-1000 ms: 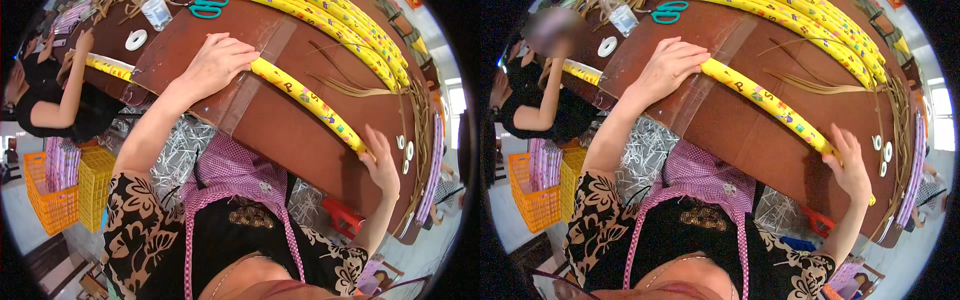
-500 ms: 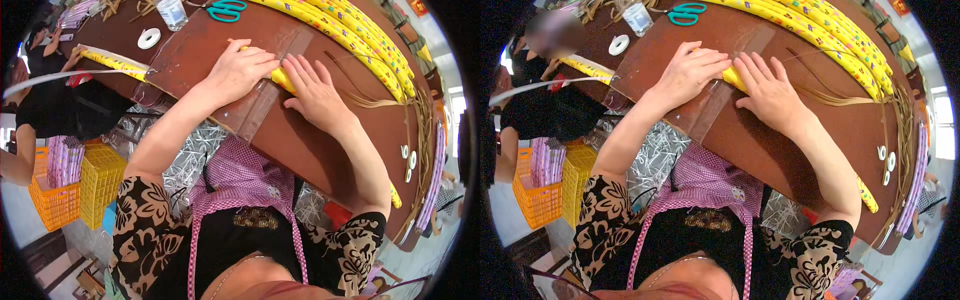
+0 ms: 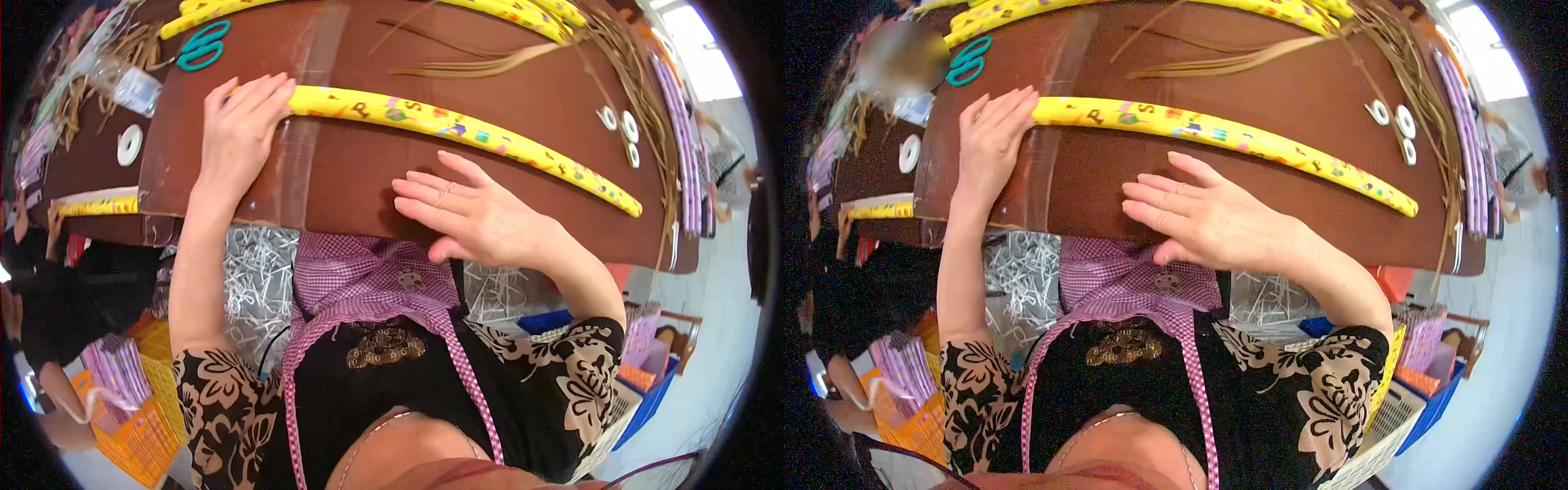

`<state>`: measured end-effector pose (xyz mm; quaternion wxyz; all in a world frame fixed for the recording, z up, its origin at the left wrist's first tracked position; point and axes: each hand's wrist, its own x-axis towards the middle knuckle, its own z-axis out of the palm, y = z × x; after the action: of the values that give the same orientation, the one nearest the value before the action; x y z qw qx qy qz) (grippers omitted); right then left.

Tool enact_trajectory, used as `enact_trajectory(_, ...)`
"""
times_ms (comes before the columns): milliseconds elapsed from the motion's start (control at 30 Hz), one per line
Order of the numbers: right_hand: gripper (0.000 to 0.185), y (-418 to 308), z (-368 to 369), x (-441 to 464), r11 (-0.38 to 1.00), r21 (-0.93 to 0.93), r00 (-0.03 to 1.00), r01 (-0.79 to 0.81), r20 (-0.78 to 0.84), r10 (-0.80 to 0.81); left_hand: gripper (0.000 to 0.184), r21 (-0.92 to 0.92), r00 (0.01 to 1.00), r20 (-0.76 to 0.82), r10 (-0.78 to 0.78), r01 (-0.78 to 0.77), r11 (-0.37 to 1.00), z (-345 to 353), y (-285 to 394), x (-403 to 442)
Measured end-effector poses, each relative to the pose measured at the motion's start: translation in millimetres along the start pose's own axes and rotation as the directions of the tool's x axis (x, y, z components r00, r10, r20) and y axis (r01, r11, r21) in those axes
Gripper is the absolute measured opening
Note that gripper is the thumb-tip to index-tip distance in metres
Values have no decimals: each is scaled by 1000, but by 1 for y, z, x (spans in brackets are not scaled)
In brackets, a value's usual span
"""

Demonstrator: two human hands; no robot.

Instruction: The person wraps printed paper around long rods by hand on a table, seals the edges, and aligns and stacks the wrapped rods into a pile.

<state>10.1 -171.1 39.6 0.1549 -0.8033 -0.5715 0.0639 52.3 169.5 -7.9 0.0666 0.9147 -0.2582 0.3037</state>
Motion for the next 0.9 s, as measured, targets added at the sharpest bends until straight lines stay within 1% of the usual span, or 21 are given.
enact_trajectory(67,72,1,-12,-8,992,-122,998,-35,-63,27,31,26,996,74,-55,53,998,-3,1,2)
enact_trajectory(133,80,16,-19,-8,929,-328,983,-171,-116,140,32,23,997,70,-32,30,999,2,-1,1)
enact_trajectory(167,83,27,-21,-5,892,-366,960,-264,-185,209,30,29,998,59,-36,35,999,1,0,1)
enact_trajectory(267,83,60,-9,-2,833,-409,917,-373,-299,264,29,46,998,58,-39,36,998,-3,0,-1)
enact_trajectory(300,83,60,-4,-2,830,-407,913,-381,-307,269,29,51,997,67,-44,41,998,-3,1,-1)
enact_trajectory(367,83,58,0,-7,808,-461,924,-367,-283,258,29,60,997,70,-35,31,998,-4,1,-1)
enact_trajectory(433,83,52,3,-20,797,-462,916,-390,-288,281,29,76,996,86,-35,28,997,-4,2,-1)
enact_trajectory(467,84,49,4,-28,797,-461,915,-390,-291,279,29,49,997,82,-16,12,999,-3,2,-1)
enact_trajectory(533,84,43,6,-45,777,-467,903,-422,-291,315,29,80,995,92,-38,31,996,-2,0,-2)
enact_trajectory(600,84,32,5,-68,771,-479,908,-419,-231,350,30,69,995,97,-36,30,997,-2,0,-2)
enact_trajectory(633,84,28,4,-81,771,-477,906,-422,-233,352,31,76,994,102,-39,31,997,-2,0,-2)
enact_trajectory(700,70,22,-2,-115,761,-452,885,-466,-247,395,31,83,993,107,-41,32,996,-3,0,-1)
enact_trajectory(733,68,19,-5,-131,753,-443,874,-486,-252,416,31,77,994,106,-39,31,997,-3,0,-1)
enact_trajectory(800,66,16,-12,-158,773,-175,757,-610,-416,504,31,74,993,108,-39,31,997,-3,2,-1)
enact_trajectory(833,64,16,-17,-165,766,-70,694,-639,-483,534,32,83,993,111,-38,29,996,-4,3,0)
enact_trajectory(867,68,15,-22,-168,748,-38,658,-662,-508,556,32,93,993,113,-34,23,995,-4,3,1)
enact_trajectory(900,66,18,-24,-165,723,-101,657,-683,-518,548,32,94,993,113,-24,14,995,-4,2,1)
